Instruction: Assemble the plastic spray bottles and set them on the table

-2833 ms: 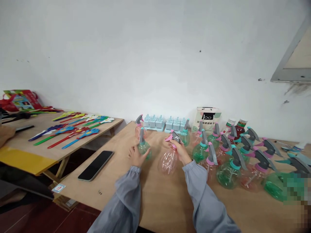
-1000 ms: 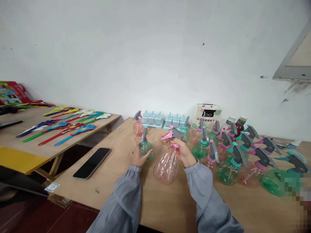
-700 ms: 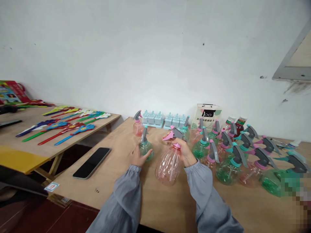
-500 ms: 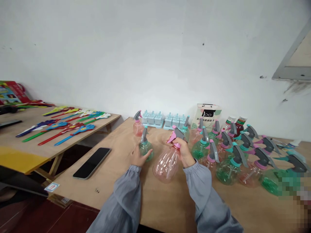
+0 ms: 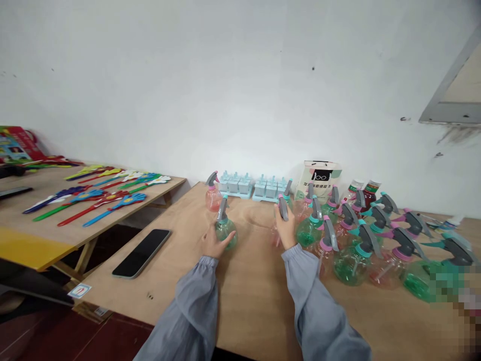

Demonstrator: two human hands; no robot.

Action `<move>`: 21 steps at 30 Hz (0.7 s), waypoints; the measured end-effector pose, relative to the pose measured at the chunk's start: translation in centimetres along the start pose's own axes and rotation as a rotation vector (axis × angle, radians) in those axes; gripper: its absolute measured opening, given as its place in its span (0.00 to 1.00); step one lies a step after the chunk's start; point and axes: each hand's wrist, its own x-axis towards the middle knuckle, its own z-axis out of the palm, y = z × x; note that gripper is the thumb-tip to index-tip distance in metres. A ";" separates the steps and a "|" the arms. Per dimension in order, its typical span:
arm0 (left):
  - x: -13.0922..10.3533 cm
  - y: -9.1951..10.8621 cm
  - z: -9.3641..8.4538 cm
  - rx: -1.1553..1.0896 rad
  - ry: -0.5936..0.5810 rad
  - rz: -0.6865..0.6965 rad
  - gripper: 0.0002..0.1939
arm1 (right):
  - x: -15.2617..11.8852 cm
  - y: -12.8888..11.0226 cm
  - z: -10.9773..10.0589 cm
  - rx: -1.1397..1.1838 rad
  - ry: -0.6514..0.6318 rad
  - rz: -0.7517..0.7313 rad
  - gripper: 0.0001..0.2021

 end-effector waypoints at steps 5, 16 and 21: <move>-0.1 0.2 -0.2 0.006 -0.001 -0.004 0.40 | 0.7 2.0 -0.6 -0.142 0.056 -0.032 0.27; 0.0 0.2 -0.3 -0.035 -0.034 -0.004 0.36 | 0.8 3.5 -1.3 -0.399 0.103 -0.098 0.24; -0.2 0.5 -0.5 -0.036 -0.026 -0.005 0.36 | 1.3 4.3 -1.4 -0.442 0.187 -0.172 0.18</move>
